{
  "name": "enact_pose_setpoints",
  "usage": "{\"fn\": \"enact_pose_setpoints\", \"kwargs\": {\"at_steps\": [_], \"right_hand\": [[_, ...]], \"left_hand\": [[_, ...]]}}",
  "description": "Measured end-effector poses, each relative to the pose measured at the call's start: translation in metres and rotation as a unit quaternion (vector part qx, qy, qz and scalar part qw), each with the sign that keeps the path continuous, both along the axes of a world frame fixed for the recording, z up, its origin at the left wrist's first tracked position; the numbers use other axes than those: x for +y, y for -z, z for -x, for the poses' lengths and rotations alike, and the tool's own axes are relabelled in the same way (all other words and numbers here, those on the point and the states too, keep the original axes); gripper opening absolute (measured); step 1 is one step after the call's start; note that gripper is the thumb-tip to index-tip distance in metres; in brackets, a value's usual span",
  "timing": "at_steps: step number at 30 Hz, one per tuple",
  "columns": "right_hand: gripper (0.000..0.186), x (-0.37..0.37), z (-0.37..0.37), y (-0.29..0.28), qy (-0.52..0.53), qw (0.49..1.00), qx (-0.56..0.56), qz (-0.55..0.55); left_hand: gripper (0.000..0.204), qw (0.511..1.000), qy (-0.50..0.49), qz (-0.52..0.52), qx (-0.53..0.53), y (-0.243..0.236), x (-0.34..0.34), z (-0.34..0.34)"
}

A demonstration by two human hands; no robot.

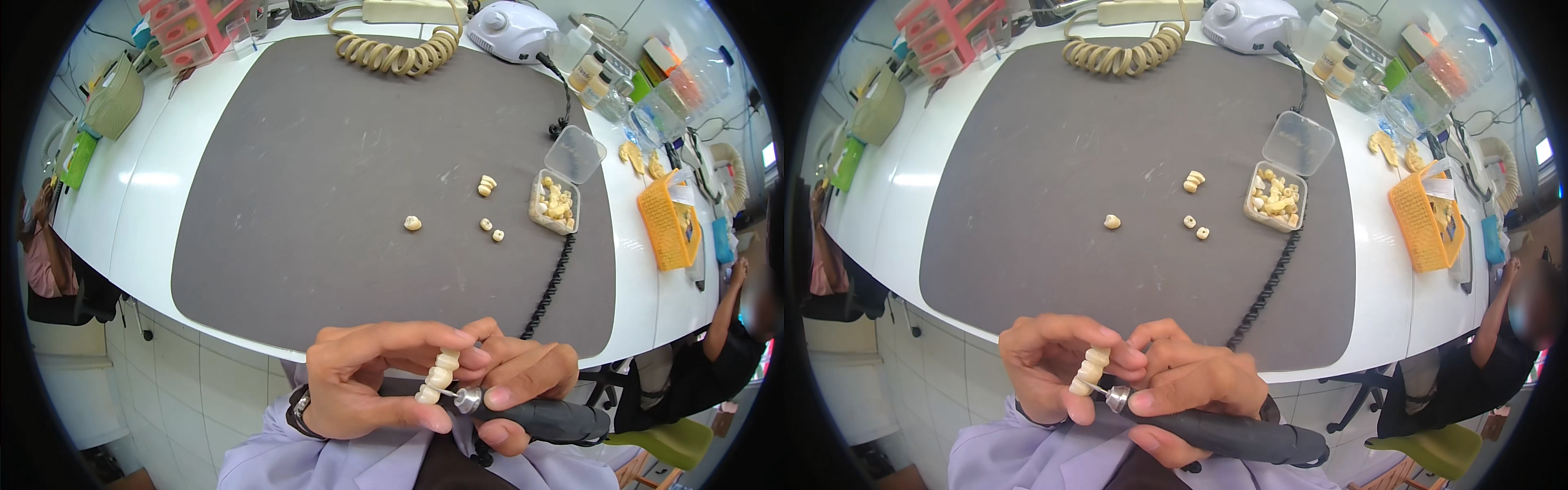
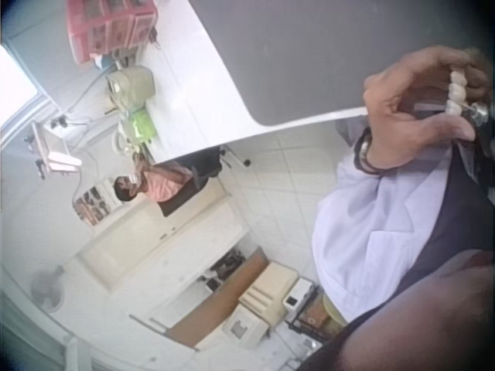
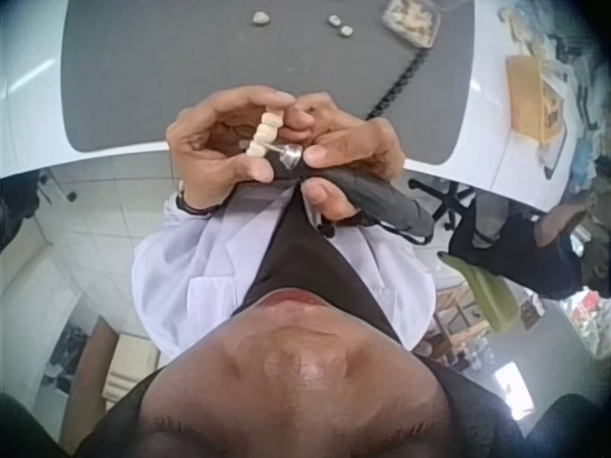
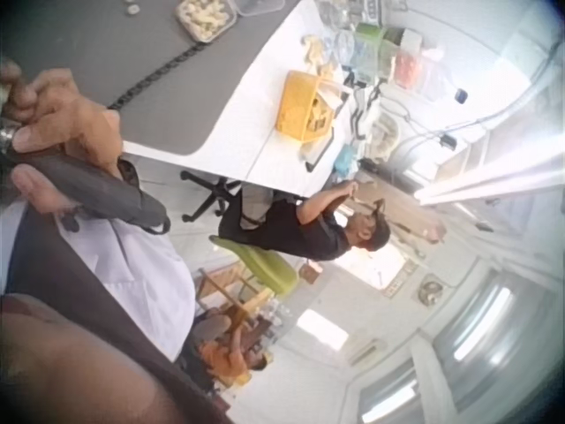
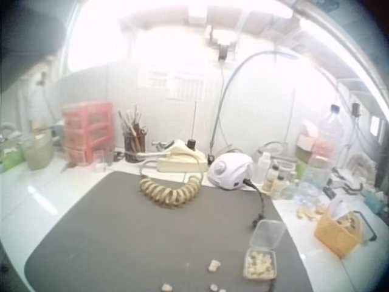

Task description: The person uses a rotary tool to polish and refine a dental bridge over a work mat, holding the prosthesis by hand and applying the tool to various surfaces while other dental components are visible in a container nearby.

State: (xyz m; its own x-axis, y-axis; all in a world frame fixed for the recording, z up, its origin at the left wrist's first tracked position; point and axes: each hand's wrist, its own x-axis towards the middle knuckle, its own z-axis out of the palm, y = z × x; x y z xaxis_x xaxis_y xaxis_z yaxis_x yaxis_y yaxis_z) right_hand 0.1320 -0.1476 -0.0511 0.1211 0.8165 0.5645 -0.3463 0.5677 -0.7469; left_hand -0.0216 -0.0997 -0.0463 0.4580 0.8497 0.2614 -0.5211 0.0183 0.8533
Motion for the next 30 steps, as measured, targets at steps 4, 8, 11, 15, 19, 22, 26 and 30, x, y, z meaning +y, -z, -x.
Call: {"fn": "enact_pose_setpoints", "kwargs": {"at_steps": [4,8,11,15,19,22,26,30], "right_hand": [[0.028,-0.0013,-0.0027,-0.0009,-0.017,1.000,-0.001,0.006],[0.028,-0.0011,0.0005,-0.0040,-0.005,1.000,0.014,0.015],[0.028,-0.0037,-0.0043,-0.0058,-0.020,0.999,0.021,0.034],[0.030,-0.0040,-0.0058,-0.0069,-0.034,0.999,0.015,0.031],[0.031,-0.0032,-0.0046,-0.0062,-0.035,0.998,0.023,0.036],[0.031,-0.0020,-0.0020,-0.0051,-0.029,0.999,0.024,0.034],[0.031,-0.0026,-0.0041,-0.0055,-0.031,0.999,0.019,0.027],[0.031,-0.0021,-0.0014,-0.0048,-0.030,0.999,0.015,0.029]], "left_hand": [[0.066,1.000,-0.005,-0.002,0.004,0.0001,-0.0005,0.0001],[0.066,1.000,0.002,-0.002,-0.010,0.0005,0.0010,0.0002],[0.066,1.000,0.002,0.010,-0.008,0.0017,-0.0026,-0.0009],[0.065,1.000,0.010,-0.010,-0.016,0.0045,-0.0014,0.0003],[0.065,1.000,0.013,-0.012,-0.020,0.0029,-0.0010,0.0008],[0.065,0.999,0.017,-0.029,-0.018,0.0032,0.0012,0.0025],[0.065,1.000,0.020,-0.016,-0.018,0.0021,0.0001,0.0018],[0.065,0.999,0.012,-0.034,-0.011,0.0039,0.0006,0.0044]]}}
